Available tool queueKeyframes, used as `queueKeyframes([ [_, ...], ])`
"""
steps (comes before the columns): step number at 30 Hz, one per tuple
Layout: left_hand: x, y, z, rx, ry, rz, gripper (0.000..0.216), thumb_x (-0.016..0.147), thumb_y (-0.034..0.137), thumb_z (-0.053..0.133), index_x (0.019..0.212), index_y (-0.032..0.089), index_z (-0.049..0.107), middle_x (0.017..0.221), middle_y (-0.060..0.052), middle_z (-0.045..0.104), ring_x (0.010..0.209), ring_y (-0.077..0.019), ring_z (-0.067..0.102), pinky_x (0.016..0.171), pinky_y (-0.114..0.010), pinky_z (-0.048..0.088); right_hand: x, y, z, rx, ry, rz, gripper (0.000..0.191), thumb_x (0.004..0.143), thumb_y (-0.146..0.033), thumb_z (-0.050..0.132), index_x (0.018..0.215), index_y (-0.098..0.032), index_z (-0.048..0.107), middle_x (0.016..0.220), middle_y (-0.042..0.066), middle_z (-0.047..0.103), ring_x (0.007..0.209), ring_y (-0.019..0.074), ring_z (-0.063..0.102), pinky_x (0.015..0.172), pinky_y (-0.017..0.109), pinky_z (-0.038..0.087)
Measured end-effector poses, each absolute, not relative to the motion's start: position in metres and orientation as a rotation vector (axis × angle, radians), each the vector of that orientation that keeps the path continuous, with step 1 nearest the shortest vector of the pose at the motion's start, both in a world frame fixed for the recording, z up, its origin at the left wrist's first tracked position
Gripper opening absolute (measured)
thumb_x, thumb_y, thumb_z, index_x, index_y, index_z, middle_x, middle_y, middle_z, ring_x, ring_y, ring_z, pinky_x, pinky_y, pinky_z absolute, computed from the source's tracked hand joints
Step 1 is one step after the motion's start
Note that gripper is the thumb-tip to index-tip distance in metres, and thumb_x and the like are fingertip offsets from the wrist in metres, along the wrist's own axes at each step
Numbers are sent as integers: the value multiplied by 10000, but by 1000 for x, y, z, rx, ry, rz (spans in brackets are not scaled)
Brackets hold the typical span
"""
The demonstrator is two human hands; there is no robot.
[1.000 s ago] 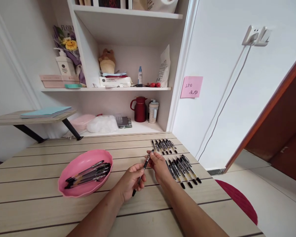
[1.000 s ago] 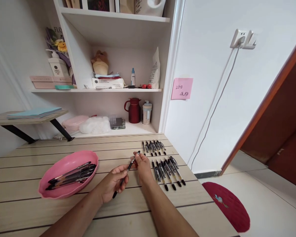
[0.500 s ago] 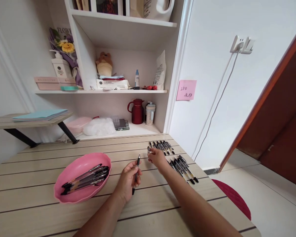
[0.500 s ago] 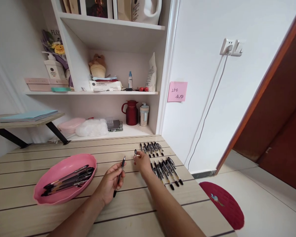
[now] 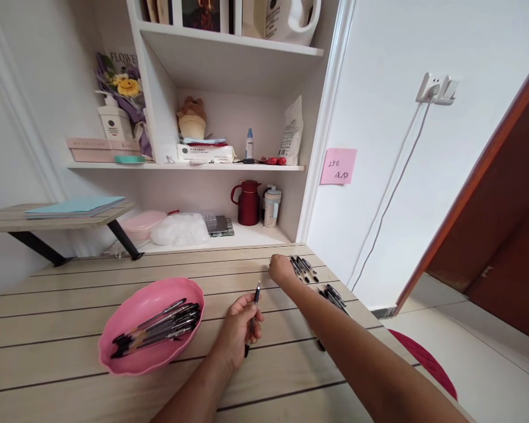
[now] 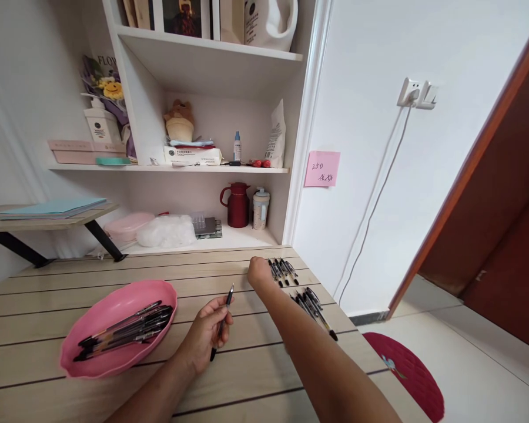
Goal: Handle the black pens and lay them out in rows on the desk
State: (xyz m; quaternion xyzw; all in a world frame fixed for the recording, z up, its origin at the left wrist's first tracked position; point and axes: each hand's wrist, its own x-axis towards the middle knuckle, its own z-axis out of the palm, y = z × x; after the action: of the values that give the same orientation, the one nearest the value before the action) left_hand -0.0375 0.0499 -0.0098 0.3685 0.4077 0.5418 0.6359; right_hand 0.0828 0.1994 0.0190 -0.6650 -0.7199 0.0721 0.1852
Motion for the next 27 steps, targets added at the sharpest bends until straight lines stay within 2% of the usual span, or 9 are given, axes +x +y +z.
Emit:
queueKeyframes([
  [4,-37,50,-9,826,940,1228,354,668,320,559,993,189,507,580,53,525,332,-30,416,334,-153,186,73,193,12,-1877,-2128,121,317,705,-53,470,999,-70,588,1023,211,597,934,235,581,765,296,408],
  [8,-37,50,-9,827,941,1223,352,667,322,563,987,186,506,579,53,527,334,-30,418,335,-151,190,76,194,12,-1904,-2168,79,301,710,-79,481,987,-96,597,1009,196,608,928,233,584,769,306,407],
  [15,-37,51,-10,832,934,1216,347,669,323,563,980,181,502,585,48,534,338,-31,429,338,-152,204,90,211,27,-1994,-2094,52,248,751,-203,483,957,-143,607,982,150,629,915,234,585,734,290,407],
  [21,-37,50,-9,831,944,1211,345,680,311,544,996,182,494,590,49,526,337,-27,420,334,-149,196,85,205,19,-1997,-2082,71,329,739,-303,517,999,-117,594,1032,182,603,952,247,569,765,308,402],
  [27,-37,50,-8,822,955,1210,356,668,320,556,992,185,498,587,54,526,335,-27,417,335,-149,194,87,201,9,-2014,-2036,134,298,739,-234,502,982,-93,600,1016,205,603,956,255,568,775,329,401],
])
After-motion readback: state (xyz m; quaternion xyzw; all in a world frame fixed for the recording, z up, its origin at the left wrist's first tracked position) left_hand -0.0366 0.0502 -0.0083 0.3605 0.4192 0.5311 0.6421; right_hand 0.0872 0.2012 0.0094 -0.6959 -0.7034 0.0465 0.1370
